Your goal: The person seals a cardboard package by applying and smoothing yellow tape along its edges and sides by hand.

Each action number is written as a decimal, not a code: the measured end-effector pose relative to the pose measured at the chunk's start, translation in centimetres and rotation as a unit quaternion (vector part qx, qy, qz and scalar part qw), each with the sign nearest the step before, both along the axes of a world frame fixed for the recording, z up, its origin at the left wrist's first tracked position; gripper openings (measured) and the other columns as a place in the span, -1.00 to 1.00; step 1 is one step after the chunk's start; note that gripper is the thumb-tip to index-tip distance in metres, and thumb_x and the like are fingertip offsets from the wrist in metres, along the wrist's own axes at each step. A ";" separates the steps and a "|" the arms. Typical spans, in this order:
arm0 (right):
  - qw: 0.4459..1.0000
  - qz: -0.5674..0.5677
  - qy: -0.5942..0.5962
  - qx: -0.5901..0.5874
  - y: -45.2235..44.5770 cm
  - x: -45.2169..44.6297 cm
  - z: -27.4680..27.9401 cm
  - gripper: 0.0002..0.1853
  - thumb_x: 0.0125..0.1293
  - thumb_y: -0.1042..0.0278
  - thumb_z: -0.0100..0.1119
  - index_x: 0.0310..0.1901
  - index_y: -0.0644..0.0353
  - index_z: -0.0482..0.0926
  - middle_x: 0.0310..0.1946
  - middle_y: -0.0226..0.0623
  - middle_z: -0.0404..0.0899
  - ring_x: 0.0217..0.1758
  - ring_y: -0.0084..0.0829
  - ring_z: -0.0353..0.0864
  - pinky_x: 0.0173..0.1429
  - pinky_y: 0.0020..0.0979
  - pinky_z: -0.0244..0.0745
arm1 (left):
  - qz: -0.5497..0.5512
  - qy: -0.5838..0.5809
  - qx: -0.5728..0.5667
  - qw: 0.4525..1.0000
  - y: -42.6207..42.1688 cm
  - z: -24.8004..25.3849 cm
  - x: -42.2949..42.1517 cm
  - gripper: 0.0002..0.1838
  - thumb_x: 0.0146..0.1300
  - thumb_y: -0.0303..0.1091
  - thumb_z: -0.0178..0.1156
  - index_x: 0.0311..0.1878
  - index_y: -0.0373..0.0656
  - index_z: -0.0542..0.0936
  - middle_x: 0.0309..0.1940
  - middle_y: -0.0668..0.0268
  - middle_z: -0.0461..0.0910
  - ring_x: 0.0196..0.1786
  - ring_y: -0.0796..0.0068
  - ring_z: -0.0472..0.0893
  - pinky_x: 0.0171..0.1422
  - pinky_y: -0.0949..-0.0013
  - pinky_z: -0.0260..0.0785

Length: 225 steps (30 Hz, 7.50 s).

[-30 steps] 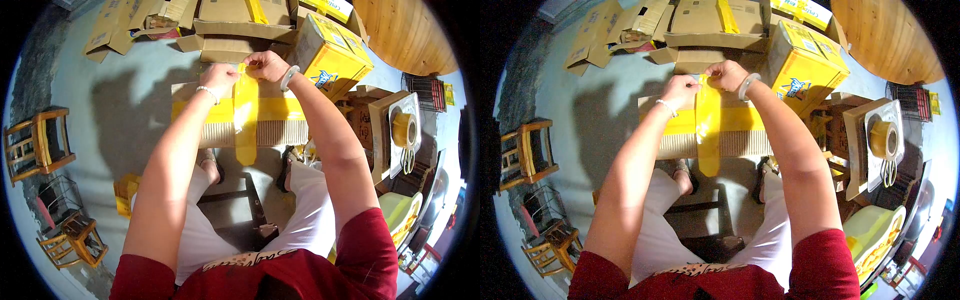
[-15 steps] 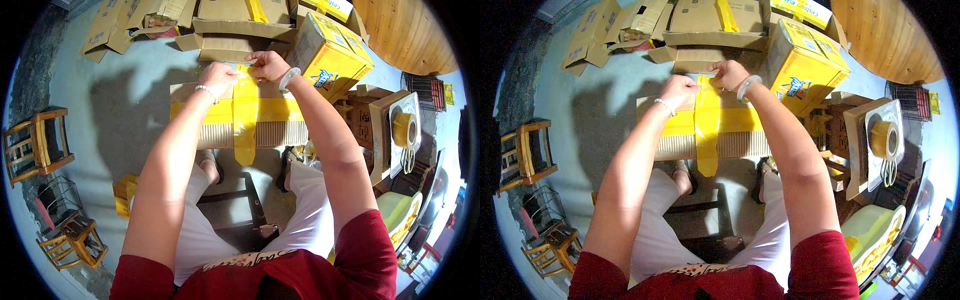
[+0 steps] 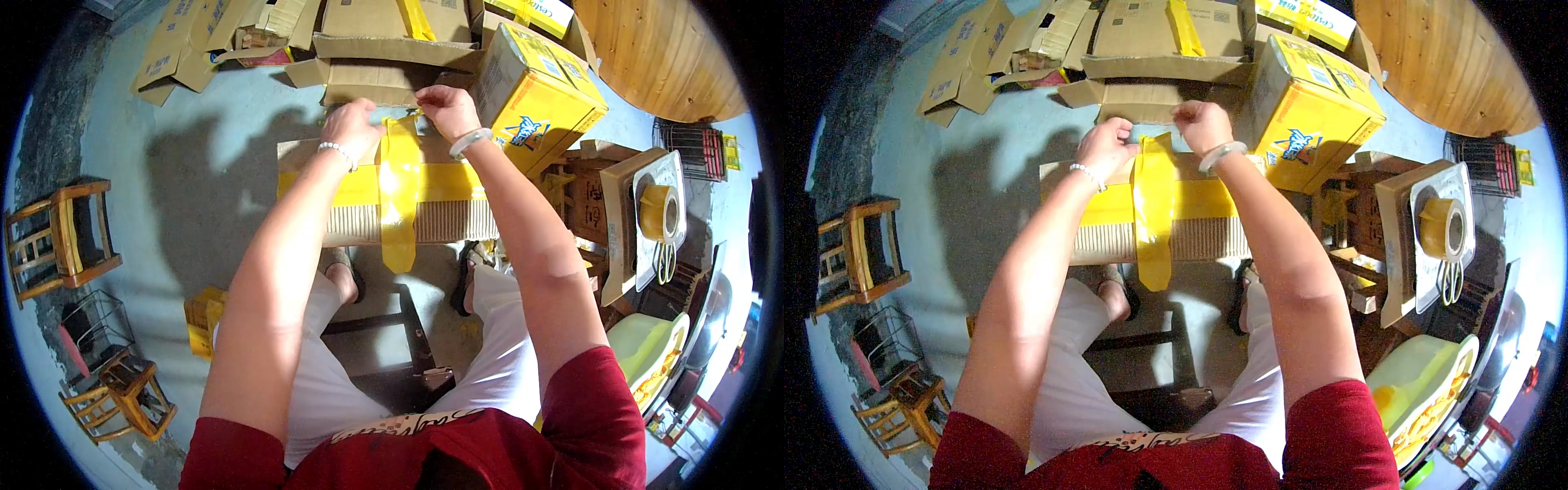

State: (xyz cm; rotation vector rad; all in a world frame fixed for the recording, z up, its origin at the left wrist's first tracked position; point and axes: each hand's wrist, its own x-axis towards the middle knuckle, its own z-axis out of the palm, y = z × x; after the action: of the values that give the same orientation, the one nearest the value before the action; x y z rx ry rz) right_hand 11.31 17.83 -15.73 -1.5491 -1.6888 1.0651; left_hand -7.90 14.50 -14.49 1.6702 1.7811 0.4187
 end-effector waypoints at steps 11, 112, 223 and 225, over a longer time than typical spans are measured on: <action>0.947 0.279 -0.155 -0.018 -3.5 -0.3 2.6 -0.45 -0.08 0.05 0.25 -0.02 0.10 0.51 -0.27 0.01 0.57 -0.15 -0.10 0.56 -0.06 -0.26 0.43 | -0.229 0.032 0.067 0.971 -2.0 1.0 0.4 -0.74 0.22 -0.20 -0.05 -0.24 -0.13 0.56 -0.37 0.03 0.56 -0.28 -0.02 0.53 -0.11 0.06 0.36; 0.964 -0.070 0.044 -0.253 -21.9 -0.8 1.4 -0.78 -0.03 0.28 0.23 -0.56 0.30 0.63 -0.70 -0.25 0.56 -0.66 -0.49 0.50 -0.50 -0.44 0.40 | 0.217 -0.364 -0.277 0.862 -20.1 -0.4 2.4 -0.72 0.06 -0.25 0.30 -0.19 -0.19 0.58 -0.35 0.37 0.60 -0.35 0.59 0.55 -0.32 0.56 0.38; 0.903 0.172 -0.351 0.180 -19.1 -0.3 5.9 -0.49 0.05 0.41 -0.03 0.14 0.18 0.34 0.21 -0.25 0.27 0.33 -0.25 0.15 0.35 -0.05 -0.02 | -0.185 0.158 0.192 0.951 -15.5 4.2 2.3 -0.55 0.17 -0.31 0.00 0.14 -0.26 0.37 0.23 0.16 0.28 0.31 0.20 0.19 0.36 0.08 -0.06; 0.893 0.183 -0.369 0.182 -18.8 -1.4 5.0 -0.49 0.09 0.39 -0.05 0.15 0.18 0.32 0.22 -0.26 0.26 0.34 -0.25 0.13 0.35 -0.04 -0.04 | -0.199 0.174 0.167 0.950 -15.2 3.6 2.5 -0.50 0.18 -0.26 0.00 0.19 -0.25 0.33 0.26 0.17 0.23 0.34 0.20 0.14 0.37 0.05 -0.10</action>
State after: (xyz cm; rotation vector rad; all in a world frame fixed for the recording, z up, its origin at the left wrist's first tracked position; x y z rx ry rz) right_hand 9.93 -0.97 -10.75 -1.5010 -2.5925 0.2485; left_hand -5.36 -0.65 -10.90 2.4087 1.6055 0.2625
